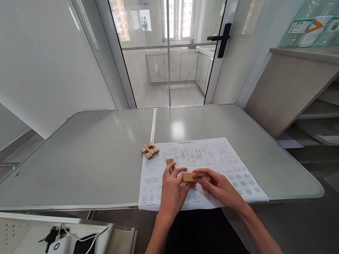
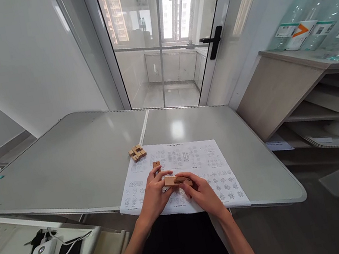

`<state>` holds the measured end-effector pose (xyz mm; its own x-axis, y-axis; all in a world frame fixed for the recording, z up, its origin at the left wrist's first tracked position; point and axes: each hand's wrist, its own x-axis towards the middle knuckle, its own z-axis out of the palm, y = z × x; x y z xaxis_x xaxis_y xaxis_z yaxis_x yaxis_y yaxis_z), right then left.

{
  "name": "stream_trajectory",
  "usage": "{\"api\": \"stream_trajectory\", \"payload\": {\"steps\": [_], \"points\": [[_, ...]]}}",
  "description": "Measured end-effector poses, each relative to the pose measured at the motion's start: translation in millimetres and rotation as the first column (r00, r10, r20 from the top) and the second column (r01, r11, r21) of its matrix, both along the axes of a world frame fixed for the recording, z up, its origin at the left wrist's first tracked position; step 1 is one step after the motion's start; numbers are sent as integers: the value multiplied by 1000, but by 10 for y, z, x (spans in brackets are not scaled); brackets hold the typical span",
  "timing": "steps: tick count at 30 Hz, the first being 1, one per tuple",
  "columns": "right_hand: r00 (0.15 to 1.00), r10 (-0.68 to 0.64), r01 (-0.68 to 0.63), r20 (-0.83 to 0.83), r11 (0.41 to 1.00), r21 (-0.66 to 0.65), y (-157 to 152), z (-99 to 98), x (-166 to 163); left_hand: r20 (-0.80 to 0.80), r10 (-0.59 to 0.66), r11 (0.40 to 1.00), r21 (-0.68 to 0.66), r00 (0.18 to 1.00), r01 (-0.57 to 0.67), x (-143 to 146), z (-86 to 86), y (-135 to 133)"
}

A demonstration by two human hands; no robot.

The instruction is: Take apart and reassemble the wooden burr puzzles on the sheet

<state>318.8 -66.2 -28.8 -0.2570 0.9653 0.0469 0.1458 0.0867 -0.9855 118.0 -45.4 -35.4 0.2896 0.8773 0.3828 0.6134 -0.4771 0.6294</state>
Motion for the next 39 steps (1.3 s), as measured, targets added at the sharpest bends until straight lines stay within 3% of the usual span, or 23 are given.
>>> {"api": "stream_trajectory", "payload": {"steps": [20,25,39], "points": [[999,41,-41,16,999,2,20,-23,-26,16,16,1000,-22,1000,-15,8,42,7],[999,-2,2,37,1000,-2,9,15,1,-22,3,1000,-1,1000,-3,7,27,11],[997,57,-61,-58,996,-63,-1,6,59,0,-6,999,34,1000,6,18,-44,30]]}}
